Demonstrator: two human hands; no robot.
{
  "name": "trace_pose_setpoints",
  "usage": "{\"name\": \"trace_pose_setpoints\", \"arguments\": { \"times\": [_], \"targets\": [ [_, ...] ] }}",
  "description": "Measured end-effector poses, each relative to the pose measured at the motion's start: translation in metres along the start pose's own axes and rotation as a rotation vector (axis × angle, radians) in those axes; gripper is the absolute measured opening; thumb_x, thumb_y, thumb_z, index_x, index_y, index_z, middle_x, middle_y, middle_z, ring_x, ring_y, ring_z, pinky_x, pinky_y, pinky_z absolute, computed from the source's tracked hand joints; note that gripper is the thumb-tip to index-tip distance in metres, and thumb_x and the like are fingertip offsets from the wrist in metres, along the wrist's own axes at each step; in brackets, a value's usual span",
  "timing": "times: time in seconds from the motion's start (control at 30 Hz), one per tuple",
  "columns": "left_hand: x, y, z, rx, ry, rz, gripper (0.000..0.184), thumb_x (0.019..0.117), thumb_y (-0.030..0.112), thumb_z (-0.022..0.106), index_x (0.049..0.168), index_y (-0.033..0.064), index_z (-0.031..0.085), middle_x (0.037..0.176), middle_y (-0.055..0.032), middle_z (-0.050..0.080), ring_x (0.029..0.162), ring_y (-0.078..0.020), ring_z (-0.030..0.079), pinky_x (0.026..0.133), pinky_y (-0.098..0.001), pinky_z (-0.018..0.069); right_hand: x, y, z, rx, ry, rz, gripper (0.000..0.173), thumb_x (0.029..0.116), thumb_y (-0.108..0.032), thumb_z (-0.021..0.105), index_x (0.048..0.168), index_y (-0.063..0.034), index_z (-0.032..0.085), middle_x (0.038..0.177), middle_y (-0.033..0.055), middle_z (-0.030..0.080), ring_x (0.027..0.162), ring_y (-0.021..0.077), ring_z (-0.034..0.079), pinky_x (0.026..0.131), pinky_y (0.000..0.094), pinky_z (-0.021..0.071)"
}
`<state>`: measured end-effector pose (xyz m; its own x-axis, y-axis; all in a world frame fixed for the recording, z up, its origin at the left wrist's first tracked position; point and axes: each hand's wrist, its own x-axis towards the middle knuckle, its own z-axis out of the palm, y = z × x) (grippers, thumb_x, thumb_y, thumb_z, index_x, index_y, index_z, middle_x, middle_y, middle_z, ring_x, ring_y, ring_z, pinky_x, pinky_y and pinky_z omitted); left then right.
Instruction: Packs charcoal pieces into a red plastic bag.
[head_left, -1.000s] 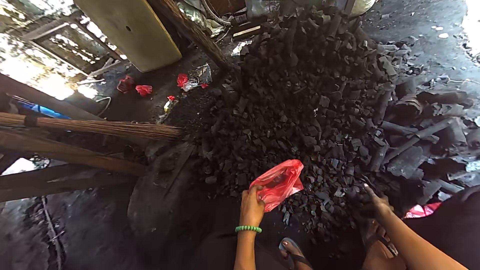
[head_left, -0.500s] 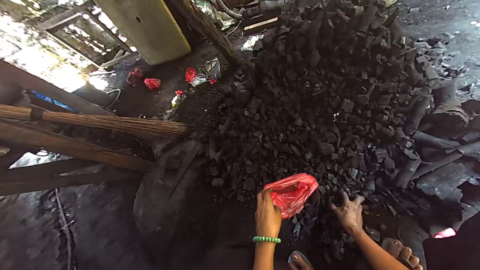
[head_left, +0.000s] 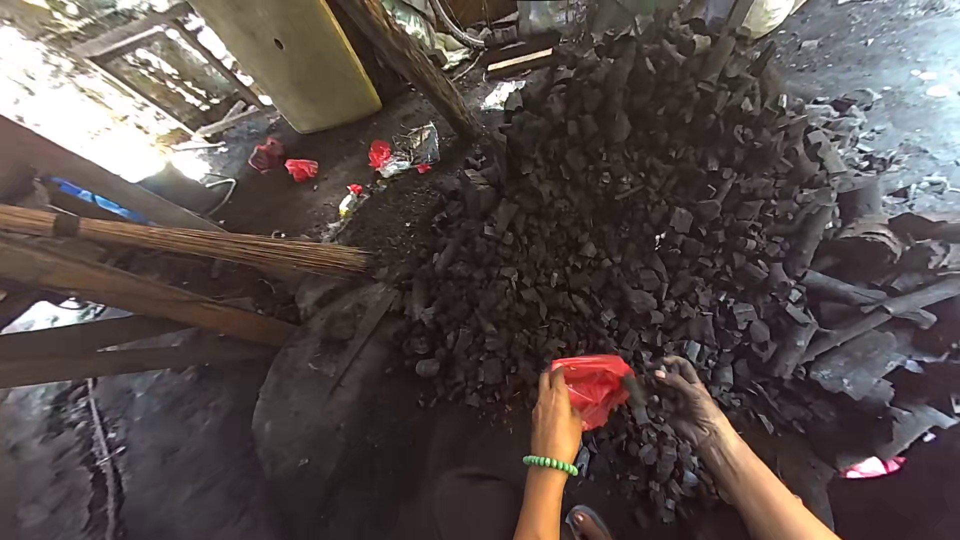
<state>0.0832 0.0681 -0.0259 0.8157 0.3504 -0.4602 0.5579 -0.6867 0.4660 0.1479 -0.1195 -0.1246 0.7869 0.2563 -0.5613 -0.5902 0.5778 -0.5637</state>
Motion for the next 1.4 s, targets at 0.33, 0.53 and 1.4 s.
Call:
{"name": "trace_pose_setpoints", "arguments": {
  "times": [0.33, 0.53, 1.4],
  "targets": [
    [0.006, -0.006, 0.008, 0.013, -0.266, -0.071, 0.085, 0.0862, -0.005, 0.066, 0.160, -0.0017, 0.023, 0.161, -0.0263, 0.031, 0.142, -0.0385, 0.043, 0.116, -0.0474, 0.0397, 0.057, -0.035, 0.058, -1.527, -0.474, -0.106, 0.038, 0.0977, -0.020, 0.070, 0.132, -0.0053, 0.064, 0.133, 0.0225, 0.063, 0.120, 0.0373, 0.062, 0.101, 0.0552, 0.0493],
    [0.005, -0.024, 0.005, 0.016, -0.312, -0.111, 0.080, 0.0882, -0.007, 0.064, 0.159, -0.0004, 0.028, 0.159, -0.0259, 0.033, 0.139, -0.0396, 0.047, 0.114, -0.0481, 0.0415, 0.146, -0.080, 0.059, -2.025, 0.020, -0.376, 0.082, 0.0840, -0.049, 0.081, 0.153, -0.0205, 0.048, 0.167, 0.0238, 0.020, 0.154, 0.0522, 0.010, 0.109, 0.0851, 0.0101],
    [0.004, -0.017, 0.005, -0.064, -0.255, -0.022, 0.089, 0.0833, -0.008, 0.067, 0.160, -0.0012, 0.022, 0.162, -0.0266, 0.028, 0.145, -0.0376, 0.040, 0.117, -0.0468, 0.0380, 0.029, -0.034, 0.054, -1.519, -0.688, -0.019, 0.068, 0.0874, -0.019, 0.081, 0.147, -0.0061, 0.053, 0.149, 0.0249, 0.049, 0.136, 0.0390, 0.050, 0.113, 0.0557, 0.0406]
  ]
}}
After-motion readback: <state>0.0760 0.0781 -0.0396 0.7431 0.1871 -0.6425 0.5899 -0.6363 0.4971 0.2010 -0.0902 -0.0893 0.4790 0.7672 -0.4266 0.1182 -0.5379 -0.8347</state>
